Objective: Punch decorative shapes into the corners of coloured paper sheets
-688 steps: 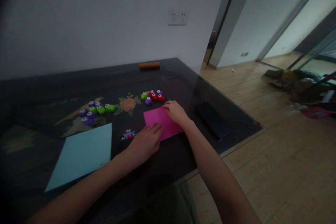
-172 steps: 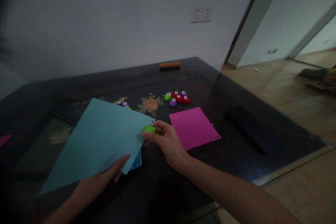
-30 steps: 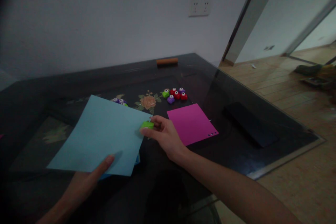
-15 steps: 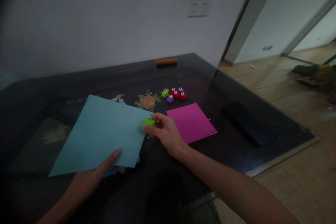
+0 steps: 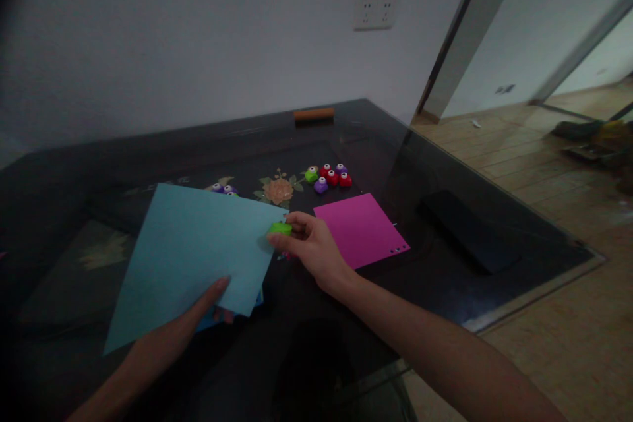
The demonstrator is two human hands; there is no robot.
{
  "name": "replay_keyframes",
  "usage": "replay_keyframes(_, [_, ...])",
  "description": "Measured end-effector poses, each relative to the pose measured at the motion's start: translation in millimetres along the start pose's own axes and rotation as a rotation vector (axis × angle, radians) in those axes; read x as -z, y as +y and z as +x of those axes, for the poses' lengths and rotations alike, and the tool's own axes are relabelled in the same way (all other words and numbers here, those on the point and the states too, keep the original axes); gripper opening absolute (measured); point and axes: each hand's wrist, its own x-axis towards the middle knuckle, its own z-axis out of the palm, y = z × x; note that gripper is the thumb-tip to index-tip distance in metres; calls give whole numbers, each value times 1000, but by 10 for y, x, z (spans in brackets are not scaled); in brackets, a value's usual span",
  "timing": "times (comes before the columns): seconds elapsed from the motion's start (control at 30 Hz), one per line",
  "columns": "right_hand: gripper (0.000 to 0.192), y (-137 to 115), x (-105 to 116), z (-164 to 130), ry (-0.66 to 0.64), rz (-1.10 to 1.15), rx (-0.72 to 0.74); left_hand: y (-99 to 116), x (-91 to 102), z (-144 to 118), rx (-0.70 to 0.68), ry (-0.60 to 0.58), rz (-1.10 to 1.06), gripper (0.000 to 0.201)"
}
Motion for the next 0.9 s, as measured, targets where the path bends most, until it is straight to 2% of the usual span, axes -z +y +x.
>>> replay_keyframes(0.13, [26,15,8,17,-6,21,-2,10,19,7,27,-52,-97,51])
replay_keyframes(0.37, [33,14,12,27,-9,103,-49,29,40,14,47,-38,-111,51])
replay_keyframes(0.53, [33,8,8,28,-62,91,-52,26,50,-3,45,-27,-94,51])
replay_keyframes(0.77, [33,21,29,19,-102,31,-47,-5,51,15,52,33,-79,50])
replay_keyframes(0.9, [31,-18,18,23,-105,45,-37,-9,65,2,61,125,-92,49])
